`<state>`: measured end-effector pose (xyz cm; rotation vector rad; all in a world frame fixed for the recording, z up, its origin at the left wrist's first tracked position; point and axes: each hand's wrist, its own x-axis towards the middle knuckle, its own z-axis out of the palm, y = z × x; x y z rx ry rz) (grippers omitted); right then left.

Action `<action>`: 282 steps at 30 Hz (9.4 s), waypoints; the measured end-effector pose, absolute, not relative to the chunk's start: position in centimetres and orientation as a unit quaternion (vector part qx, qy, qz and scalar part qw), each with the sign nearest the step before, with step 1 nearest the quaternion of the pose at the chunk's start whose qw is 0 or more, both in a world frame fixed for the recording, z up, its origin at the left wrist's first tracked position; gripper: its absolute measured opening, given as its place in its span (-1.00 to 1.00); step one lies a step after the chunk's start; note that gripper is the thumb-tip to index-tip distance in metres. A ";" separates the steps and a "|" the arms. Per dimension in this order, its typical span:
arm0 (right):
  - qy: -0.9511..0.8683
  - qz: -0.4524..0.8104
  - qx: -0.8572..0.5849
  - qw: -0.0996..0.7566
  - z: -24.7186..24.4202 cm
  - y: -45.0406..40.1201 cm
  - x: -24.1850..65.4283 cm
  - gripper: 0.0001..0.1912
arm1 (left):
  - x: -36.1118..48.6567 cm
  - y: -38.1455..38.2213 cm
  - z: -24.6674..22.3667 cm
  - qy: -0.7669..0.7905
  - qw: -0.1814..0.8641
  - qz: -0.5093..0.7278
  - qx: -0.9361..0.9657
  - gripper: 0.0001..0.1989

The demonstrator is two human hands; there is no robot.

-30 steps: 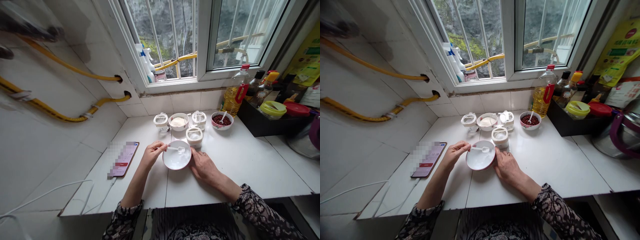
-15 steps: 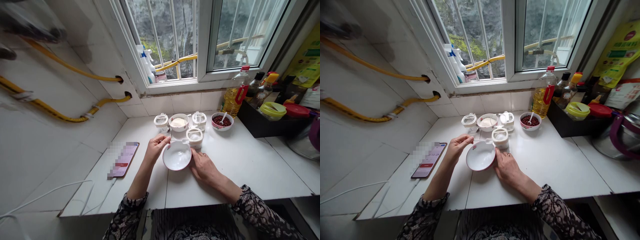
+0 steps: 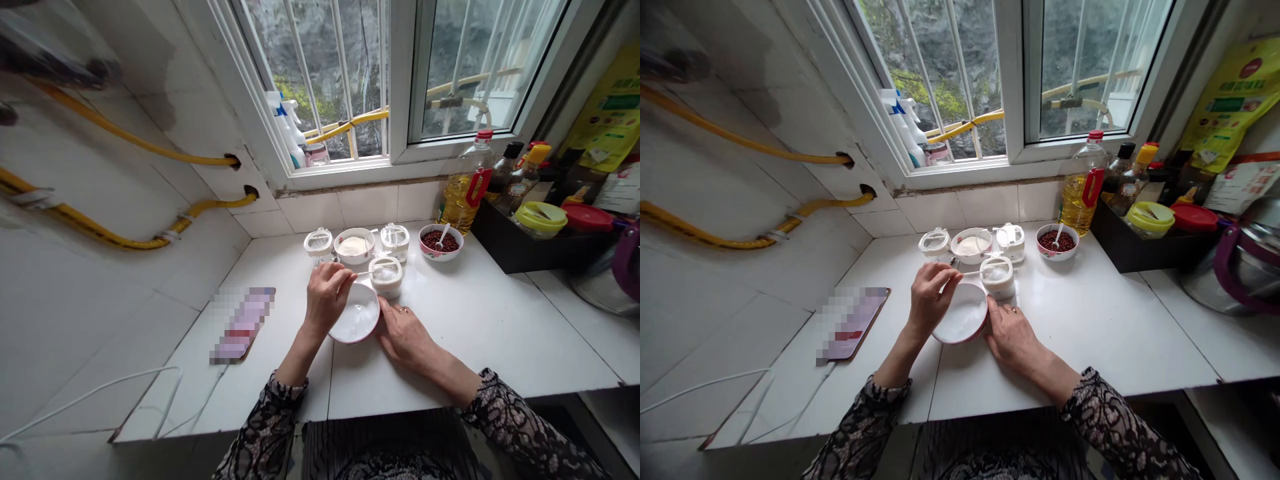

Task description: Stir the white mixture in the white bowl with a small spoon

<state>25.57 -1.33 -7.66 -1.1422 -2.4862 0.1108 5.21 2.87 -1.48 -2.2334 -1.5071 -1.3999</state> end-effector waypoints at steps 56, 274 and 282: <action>-0.891 0.035 -0.402 0.208 -7.5 -1.3 25.5 -0.25 | 1.8 0.2 -1.3 -0.585 -0.324 -0.470 -0.577 -0.68; -0.894 0.019 -0.388 0.223 -7.7 -1.1 25.8 -0.20 | 1.8 0.9 -1.4 -0.564 -0.293 -0.366 -0.679 -0.66; -0.894 0.029 -0.386 0.224 -7.6 -1.1 25.9 -0.18 | 1.8 1.1 -1.9 -0.567 -0.311 -0.365 -0.670 -0.66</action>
